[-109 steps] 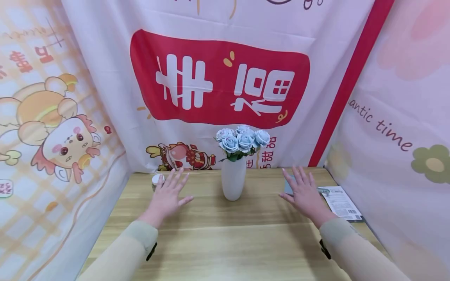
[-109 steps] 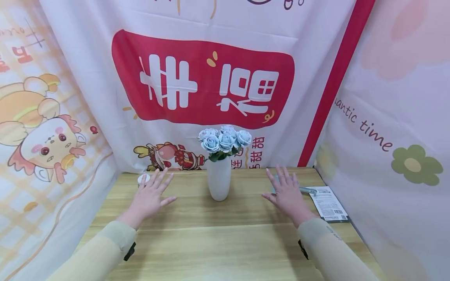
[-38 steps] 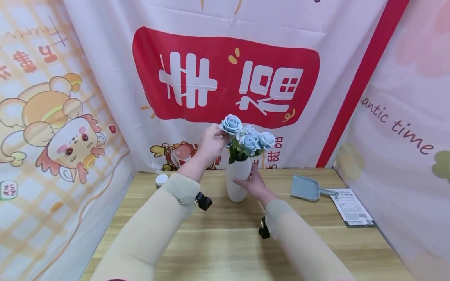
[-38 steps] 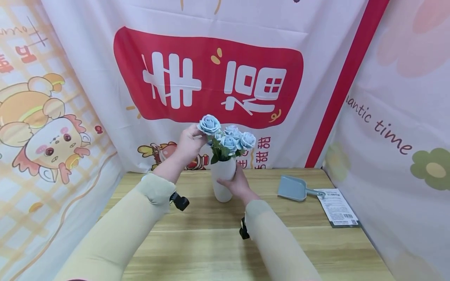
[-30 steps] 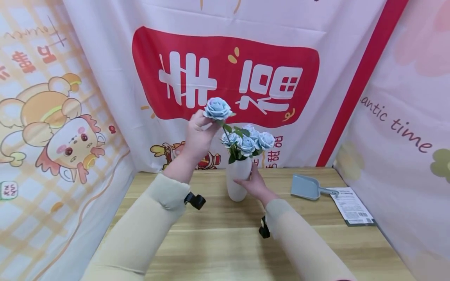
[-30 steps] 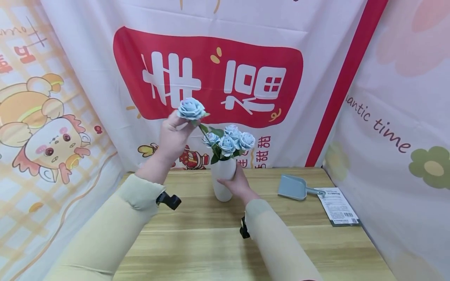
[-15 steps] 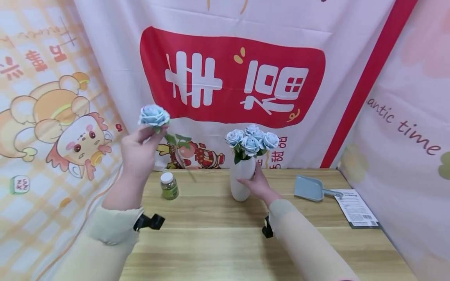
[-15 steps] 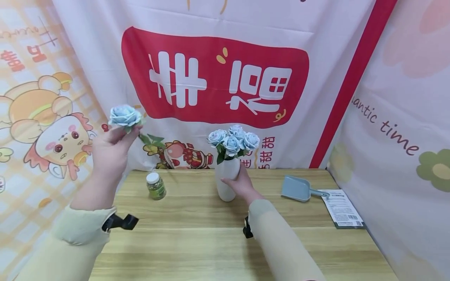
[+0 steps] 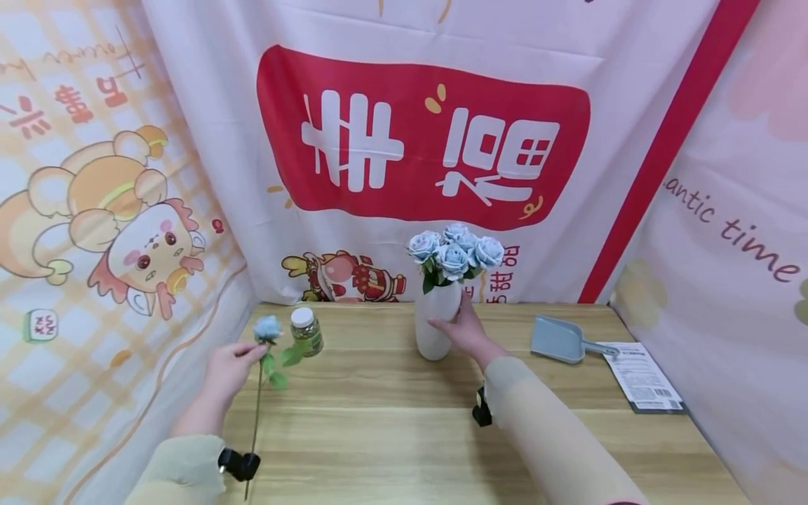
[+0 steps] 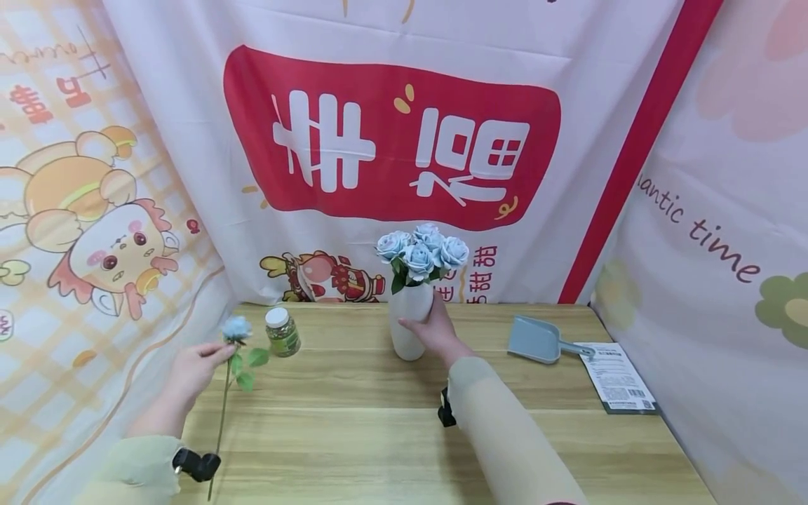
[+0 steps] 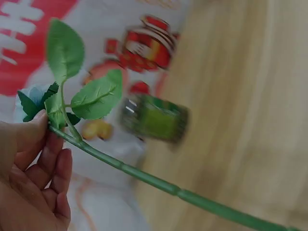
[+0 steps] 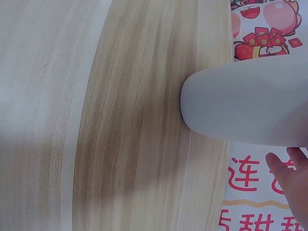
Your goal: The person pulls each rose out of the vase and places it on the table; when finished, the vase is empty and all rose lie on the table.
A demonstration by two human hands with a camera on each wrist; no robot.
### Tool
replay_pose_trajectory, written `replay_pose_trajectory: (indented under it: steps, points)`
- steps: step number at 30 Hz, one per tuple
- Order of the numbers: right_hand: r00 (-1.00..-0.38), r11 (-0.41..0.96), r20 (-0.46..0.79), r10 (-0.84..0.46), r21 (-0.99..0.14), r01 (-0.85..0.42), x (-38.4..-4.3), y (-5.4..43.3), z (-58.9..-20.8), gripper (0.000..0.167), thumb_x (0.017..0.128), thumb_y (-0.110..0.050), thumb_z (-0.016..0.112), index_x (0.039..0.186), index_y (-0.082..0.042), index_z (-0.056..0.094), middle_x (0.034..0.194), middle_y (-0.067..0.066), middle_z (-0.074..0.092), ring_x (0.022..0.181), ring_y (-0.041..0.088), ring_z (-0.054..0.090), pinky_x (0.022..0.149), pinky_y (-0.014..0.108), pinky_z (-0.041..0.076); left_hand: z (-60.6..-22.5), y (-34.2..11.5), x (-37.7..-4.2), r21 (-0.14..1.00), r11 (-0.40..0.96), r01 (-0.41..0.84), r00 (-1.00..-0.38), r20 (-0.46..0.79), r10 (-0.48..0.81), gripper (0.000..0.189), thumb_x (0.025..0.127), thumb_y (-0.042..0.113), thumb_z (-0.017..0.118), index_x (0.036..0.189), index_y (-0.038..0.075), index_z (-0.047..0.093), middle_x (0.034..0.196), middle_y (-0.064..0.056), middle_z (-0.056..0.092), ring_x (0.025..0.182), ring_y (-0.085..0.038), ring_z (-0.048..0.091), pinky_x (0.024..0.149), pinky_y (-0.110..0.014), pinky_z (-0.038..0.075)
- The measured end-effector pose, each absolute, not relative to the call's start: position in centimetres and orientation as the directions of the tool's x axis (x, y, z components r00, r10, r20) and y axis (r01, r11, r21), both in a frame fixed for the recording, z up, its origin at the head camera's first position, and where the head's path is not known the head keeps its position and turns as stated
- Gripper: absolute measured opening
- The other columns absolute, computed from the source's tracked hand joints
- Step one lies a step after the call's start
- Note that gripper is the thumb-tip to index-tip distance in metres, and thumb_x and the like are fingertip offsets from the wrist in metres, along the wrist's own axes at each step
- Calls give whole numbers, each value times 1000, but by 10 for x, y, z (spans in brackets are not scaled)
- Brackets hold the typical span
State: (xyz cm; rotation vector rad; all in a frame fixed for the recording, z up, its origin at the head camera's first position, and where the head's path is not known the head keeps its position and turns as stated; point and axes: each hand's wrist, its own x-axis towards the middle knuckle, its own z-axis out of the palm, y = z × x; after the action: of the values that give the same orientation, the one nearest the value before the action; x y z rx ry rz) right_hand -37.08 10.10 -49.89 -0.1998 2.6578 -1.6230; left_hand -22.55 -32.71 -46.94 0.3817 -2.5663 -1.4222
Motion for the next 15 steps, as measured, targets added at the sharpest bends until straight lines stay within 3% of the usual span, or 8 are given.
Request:
replay_pose_trajectory:
  steps: [4,8,15]
  points:
    - [-992,453,53,-116,-886,-101,-372,103,-497,98,85,-35,79,156,-18,14,154,11,32,138,34,36,109,54,34,-509,-339,-232,804,549,-230,-949,-61,-309,33,95,22,66,110,-7,70,117,-28,64,110,-43,55,90,-51,47]
    - [-992,450,60,-109,-887,-103,-373,104,-496,98,85,-35,79,156,-18,14,154,11,32,138,34,37,109,54,34,-531,-342,-242,756,591,-283,-949,-130,-287,33,96,20,63,112,-9,68,121,-32,60,113,-50,52,93,-55,46]
    - [-994,425,27,-107,-902,-71,-373,103,-498,101,84,-37,80,156,-19,12,154,13,32,137,36,37,107,57,35,-559,-343,-251,786,529,-319,-939,-187,-289,33,98,14,57,117,-13,63,129,-36,52,119,-53,46,100,-58,40]
